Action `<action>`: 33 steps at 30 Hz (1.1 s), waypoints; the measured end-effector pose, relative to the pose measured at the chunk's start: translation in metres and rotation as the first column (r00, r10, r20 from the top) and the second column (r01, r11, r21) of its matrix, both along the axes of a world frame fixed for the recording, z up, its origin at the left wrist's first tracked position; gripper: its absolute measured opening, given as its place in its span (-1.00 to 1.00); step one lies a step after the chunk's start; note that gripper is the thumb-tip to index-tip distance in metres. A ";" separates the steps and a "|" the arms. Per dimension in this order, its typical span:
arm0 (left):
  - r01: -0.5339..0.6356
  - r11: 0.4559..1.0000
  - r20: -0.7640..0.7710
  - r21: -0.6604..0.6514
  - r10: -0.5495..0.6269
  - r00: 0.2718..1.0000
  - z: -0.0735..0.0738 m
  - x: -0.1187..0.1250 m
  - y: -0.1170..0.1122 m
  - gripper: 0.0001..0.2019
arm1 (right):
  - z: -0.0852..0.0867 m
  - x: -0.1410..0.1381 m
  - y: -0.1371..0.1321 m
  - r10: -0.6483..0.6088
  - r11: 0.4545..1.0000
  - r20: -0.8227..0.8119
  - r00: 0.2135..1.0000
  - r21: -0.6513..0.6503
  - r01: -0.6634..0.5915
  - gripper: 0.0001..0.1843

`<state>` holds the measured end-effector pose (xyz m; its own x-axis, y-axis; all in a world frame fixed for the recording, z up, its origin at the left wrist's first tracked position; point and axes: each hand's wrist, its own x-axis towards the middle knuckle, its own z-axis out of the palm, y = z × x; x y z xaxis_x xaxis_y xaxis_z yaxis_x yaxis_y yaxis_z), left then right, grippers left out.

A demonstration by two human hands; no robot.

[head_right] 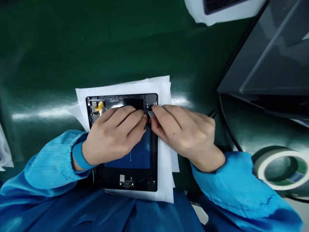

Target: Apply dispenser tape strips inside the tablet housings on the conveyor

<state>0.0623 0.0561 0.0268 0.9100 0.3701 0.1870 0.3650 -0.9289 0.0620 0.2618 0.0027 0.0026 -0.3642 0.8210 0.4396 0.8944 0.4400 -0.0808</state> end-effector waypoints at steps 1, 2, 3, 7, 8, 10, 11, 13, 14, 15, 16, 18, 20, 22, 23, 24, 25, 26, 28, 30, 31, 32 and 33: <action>-0.002 1.000 0.003 -0.007 0.002 1.000 0.000 0.000 0.000 -0.78 | 0.001 0.000 0.000 0.001 1.000 0.004 1.000 0.014 -0.001 -0.76; -0.005 1.000 0.004 -0.016 0.006 1.000 -0.001 0.000 0.000 -0.77 | 0.001 0.000 0.000 0.004 1.000 0.006 1.000 0.026 -0.004 -0.76; -0.009 1.000 0.003 -0.026 0.009 1.000 -0.001 0.000 0.000 -0.76 | 0.002 0.000 0.000 0.009 0.999 0.011 1.000 0.034 -0.010 -0.76; -0.019 0.999 -0.005 -0.049 0.019 1.000 -0.001 0.000 -0.001 -0.74 | 0.002 0.000 -0.001 0.024 0.999 0.023 0.999 0.044 -0.025 -0.73; -0.020 0.999 -0.007 -0.046 0.020 1.000 -0.001 0.000 -0.001 -0.74 | 0.001 0.000 -0.002 0.020 0.999 0.022 1.000 0.032 -0.020 -0.73; -0.018 0.999 -0.008 -0.036 0.017 1.000 -0.001 0.000 -0.001 -0.74 | 0.001 -0.001 -0.003 0.004 1.000 0.013 1.000 -0.009 -0.004 -0.74; -0.016 0.999 -0.007 -0.031 0.016 1.000 -0.001 0.000 -0.001 -0.74 | 0.000 -0.001 -0.004 -0.006 1.000 0.008 1.000 -0.027 0.006 -0.74; -0.016 1.000 -0.006 -0.027 0.016 1.000 -0.002 0.000 -0.001 -0.74 | 0.000 -0.002 -0.004 -0.008 0.999 0.007 1.000 -0.035 0.008 -0.76; -0.017 1.000 -0.003 -0.027 0.016 1.000 -0.002 0.000 -0.001 -0.74 | 0.000 -0.002 -0.004 -0.010 1.000 0.011 1.000 -0.026 0.011 -0.78; -0.017 1.000 0.002 -0.027 0.017 1.000 -0.003 0.000 -0.001 -0.74 | 0.001 -0.002 -0.003 -0.012 1.000 0.018 1.000 -0.011 0.012 -0.79; -0.017 0.999 0.009 -0.027 0.017 1.000 -0.003 0.000 -0.001 -0.74 | 0.001 -0.003 -0.003 -0.018 1.000 0.031 0.999 -0.008 0.018 -0.81; -0.018 0.999 0.024 -0.027 0.018 1.000 -0.004 0.000 -0.001 -0.75 | 0.003 -0.003 -0.001 -0.023 1.000 0.050 0.998 -0.017 0.024 -0.83; -0.018 0.999 0.032 -0.027 0.019 0.999 -0.004 0.000 -0.001 -0.76 | 0.004 -0.004 0.000 -0.019 0.999 0.053 0.998 -0.039 0.021 -0.83; -0.019 0.999 0.032 -0.025 0.020 0.999 -0.005 0.000 -0.002 -0.75 | 0.005 -0.005 0.001 -0.012 0.999 0.047 0.999 -0.051 0.014 -0.82; -0.020 1.000 0.032 -0.023 0.021 0.999 -0.005 0.000 -0.002 -0.75 | 0.006 -0.005 0.001 -0.009 0.998 0.044 0.999 -0.054 0.012 -0.82; -0.022 1.000 0.033 -0.020 0.023 0.999 -0.005 0.000 -0.002 -0.75 | 0.006 -0.006 0.001 -0.014 0.998 0.044 0.999 -0.061 0.017 -0.83; -0.025 1.000 0.034 -0.018 0.026 0.999 -0.005 0.000 -0.002 -0.75 | 0.006 -0.006 0.002 -0.018 0.998 0.043 0.999 -0.065 0.020 -0.84; -0.028 1.000 0.035 -0.015 0.028 0.999 -0.005 0.000 -0.002 -0.75 | 0.007 -0.007 0.002 -0.022 0.997 0.040 0.999 -0.067 0.024 -0.87; -0.031 0.999 0.036 -0.013 0.031 0.999 -0.005 0.000 -0.002 -0.74 | 0.007 -0.008 0.002 -0.024 0.997 0.034 0.999 -0.067 0.026 -0.92; -0.031 0.999 0.037 -0.019 0.032 0.999 -0.004 0.000 -0.003 -0.74 | 0.008 -0.008 0.002 -0.010 0.998 0.029 1.000 -0.067 0.012 -0.94; -0.031 0.999 0.039 -0.023 0.032 0.999 -0.004 0.000 -0.003 -0.73 | 0.008 -0.008 0.002 0.005 0.997 0.031 1.000 -0.077 -0.002 -0.94; -0.032 0.999 0.041 -0.027 0.033 0.999 -0.004 0.000 -0.004 -0.73 | 0.009 -0.008 0.001 0.018 0.995 0.035 0.999 -0.094 -0.015 -0.95; -0.033 0.999 0.042 -0.031 0.034 0.999 -0.004 0.000 -0.004 -0.72 | 0.010 -0.008 0.000 0.031 0.993 0.041 0.999 -0.118 -0.026 -0.96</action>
<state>0.0627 0.0520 0.0226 0.8883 0.4065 0.2137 0.3926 -0.9136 0.1060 0.2535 0.0032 0.0130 -0.4046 0.8550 0.3245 0.8852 0.4552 -0.0957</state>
